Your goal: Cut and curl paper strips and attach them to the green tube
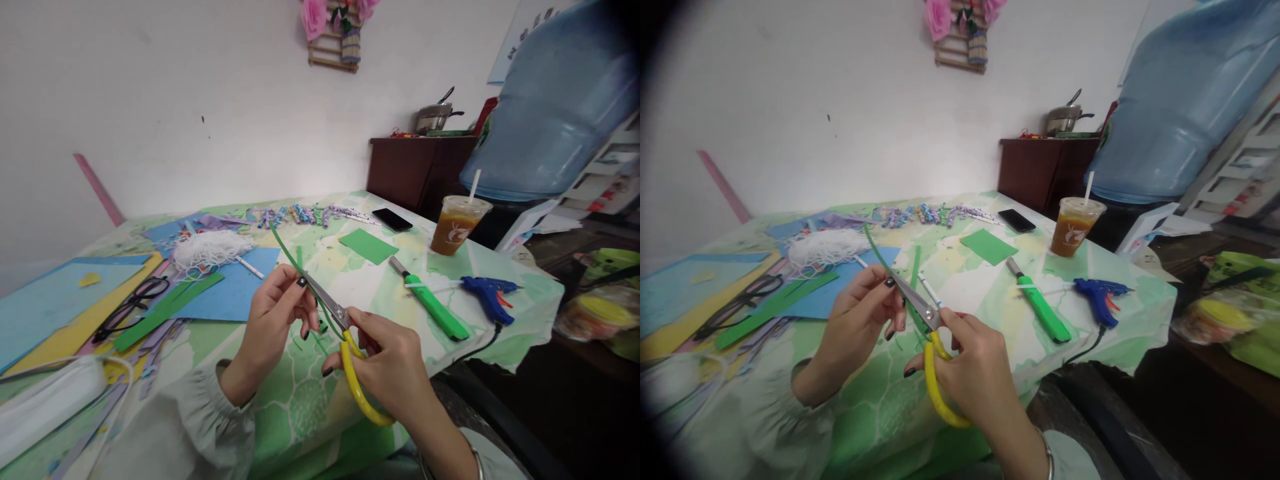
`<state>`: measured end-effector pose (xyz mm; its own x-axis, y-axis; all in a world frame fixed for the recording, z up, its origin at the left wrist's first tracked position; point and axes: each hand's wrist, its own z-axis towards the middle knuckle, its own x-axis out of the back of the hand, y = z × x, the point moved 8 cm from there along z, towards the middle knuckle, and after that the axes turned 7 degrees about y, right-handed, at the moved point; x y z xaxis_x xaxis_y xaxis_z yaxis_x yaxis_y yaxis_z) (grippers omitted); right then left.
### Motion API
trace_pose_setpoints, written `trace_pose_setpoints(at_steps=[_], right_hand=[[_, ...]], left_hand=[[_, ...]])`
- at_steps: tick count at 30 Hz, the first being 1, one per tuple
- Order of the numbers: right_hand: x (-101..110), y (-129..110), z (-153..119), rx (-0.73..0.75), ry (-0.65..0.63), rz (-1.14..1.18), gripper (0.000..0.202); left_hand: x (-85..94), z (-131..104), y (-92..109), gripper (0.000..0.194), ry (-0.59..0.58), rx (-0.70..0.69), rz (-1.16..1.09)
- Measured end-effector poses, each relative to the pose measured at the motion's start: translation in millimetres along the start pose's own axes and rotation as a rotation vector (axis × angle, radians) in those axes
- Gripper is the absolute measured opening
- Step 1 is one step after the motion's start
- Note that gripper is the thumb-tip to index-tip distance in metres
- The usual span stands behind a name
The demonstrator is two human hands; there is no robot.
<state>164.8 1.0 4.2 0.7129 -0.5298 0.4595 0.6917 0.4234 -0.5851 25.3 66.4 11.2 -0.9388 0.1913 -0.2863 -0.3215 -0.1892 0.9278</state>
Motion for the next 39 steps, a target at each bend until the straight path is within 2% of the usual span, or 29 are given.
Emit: trace_pose_setpoints(at_steps=[4, 13, 28, 34, 39], right_hand=[[-1.8, 2.1, 0.4, -0.041, -0.025, 0.005, 0.026], [-4.1, 5.5, -1.4, -0.084, -0.054, 0.030, 0.034], [-8.3, 6.1, 1.1, -0.129, -0.086, 0.078, 0.019], [-12.8, 17.6, 2.2, -0.240, -0.113, 0.148, 0.023], [0.7, 40.0, 11.7, -0.285, 0.011, 0.051, 0.032]], left_hand=[[-1.3, -1.1, -1.2, 0.014, -0.015, 0.011, -0.004], [0.2, -0.3, 2.1, 0.012, 0.004, -0.020, 0.015], [-6.9, -3.8, -4.0, 0.009, -0.100, -0.027, 0.095], [-3.5, -1.2, -2.7, 0.014, -0.058, -0.047, 0.155], [12.6, 12.9, 3.3, 0.013, 0.056, -0.071, 0.234]])
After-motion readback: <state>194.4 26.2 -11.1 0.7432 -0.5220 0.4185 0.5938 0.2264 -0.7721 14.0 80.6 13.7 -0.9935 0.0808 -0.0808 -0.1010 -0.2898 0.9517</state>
